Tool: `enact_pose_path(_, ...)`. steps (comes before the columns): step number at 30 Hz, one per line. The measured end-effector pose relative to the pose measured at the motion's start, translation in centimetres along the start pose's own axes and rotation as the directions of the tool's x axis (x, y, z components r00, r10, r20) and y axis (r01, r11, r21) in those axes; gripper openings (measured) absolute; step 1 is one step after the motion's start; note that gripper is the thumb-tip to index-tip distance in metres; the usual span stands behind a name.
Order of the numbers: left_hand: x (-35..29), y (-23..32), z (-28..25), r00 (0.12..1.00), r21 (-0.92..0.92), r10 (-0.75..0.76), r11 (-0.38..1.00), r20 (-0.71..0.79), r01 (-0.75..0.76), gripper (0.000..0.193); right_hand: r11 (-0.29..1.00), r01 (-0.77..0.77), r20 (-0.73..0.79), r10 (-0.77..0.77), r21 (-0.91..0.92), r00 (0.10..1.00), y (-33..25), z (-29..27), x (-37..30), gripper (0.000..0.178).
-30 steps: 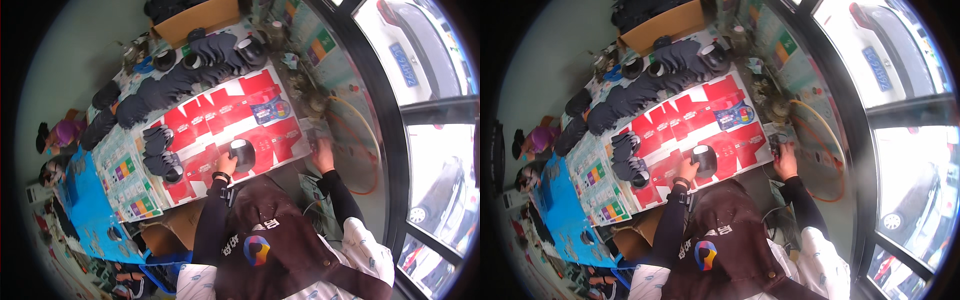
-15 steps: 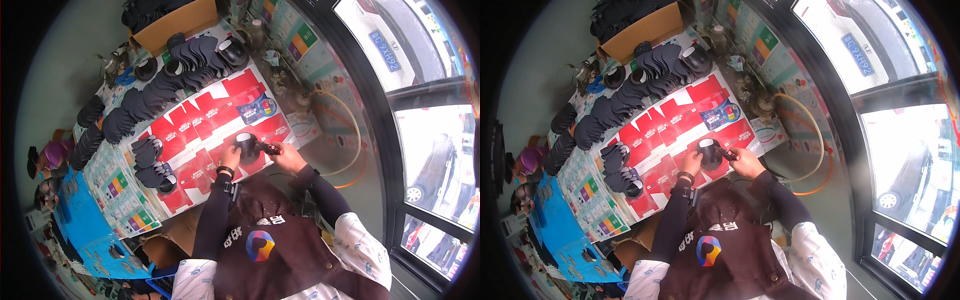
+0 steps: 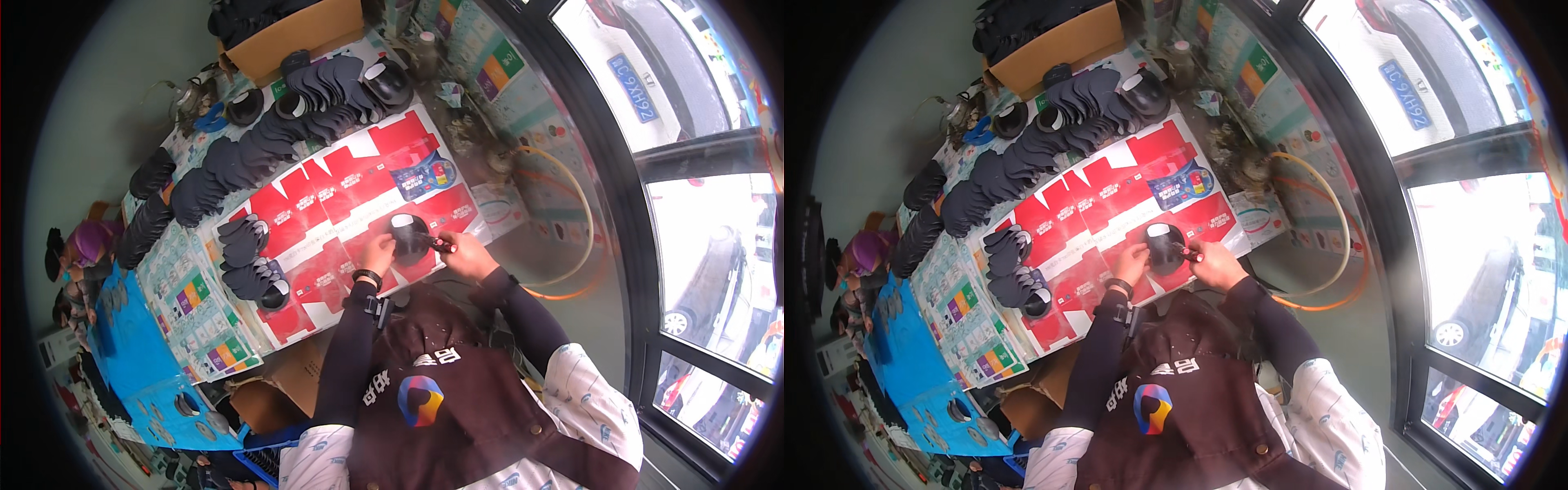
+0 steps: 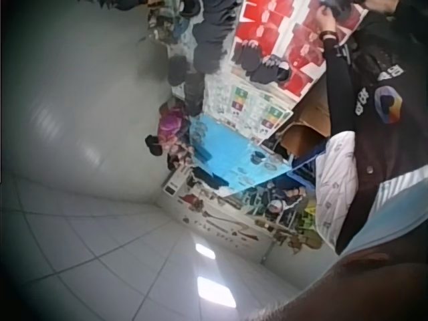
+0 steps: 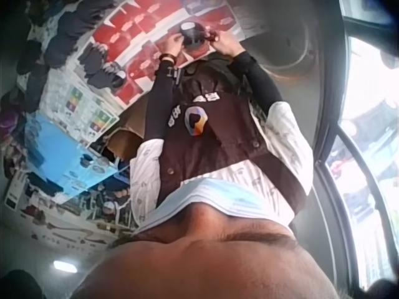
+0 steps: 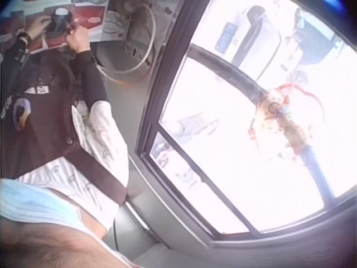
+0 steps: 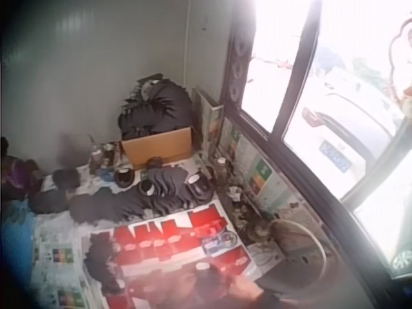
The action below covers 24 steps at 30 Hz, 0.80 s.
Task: Apply adhesive to shoe components and organize them on a work table.
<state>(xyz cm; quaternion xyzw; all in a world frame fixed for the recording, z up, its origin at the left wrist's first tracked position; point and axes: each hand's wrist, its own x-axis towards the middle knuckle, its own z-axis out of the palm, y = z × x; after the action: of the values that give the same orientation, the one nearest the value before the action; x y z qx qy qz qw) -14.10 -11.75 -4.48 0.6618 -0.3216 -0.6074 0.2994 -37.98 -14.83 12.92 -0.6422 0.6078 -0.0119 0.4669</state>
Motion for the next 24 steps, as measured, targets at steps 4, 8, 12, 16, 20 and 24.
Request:
enact_pose_path(4, -0.2, 0.5, 0.1, 0.995, 0.050, -0.082, 0.996, 0.064, 0.079, 0.035, 0.979, 0.190, -0.231, -0.169, 0.071, 0.958, 0.3, 0.6, 0.5, 0.021)
enact_pose_path(8, -0.5, 1.3, 0.0, 0.995, 0.037, -0.069, 0.997, 0.069, 0.066, 0.035, 0.999, 0.015, -0.147, -0.009, 0.040, 0.989, 1.5, -0.2, -0.3, 0.020)
enact_pose_path(12, -0.7, 1.8, 0.3, 0.997, 0.038, -0.048, 0.998, 0.058, 0.046, 0.033, 0.991, 0.133, -0.089, -0.130, 0.023, 0.987, 1.7, 0.0, -0.3, 0.022)
enact_pose_path(16, -0.9, 2.1, 0.6, 0.994, -0.017, -0.086, 0.996, 0.068, 0.087, 0.032, 0.989, 0.082, -0.201, -0.056, 0.122, 0.978, 1.8, -0.5, -0.4, 0.023)
enact_pose_path(20, -1.0, 2.4, 0.9, 0.997, -0.007, -0.050, 0.999, 0.065, 0.051, 0.031, 0.999, 0.028, -0.090, -0.030, -0.026, 0.996, 2.3, -1.3, -1.4, 0.026)
enact_pose_path(24, -1.0, 2.4, 1.5, 0.999, -0.001, -0.020, 1.000, 0.044, 0.020, 0.032, 0.994, 0.098, -0.181, -0.088, 0.044, 0.979, 2.4, -1.4, -1.6, 0.024)
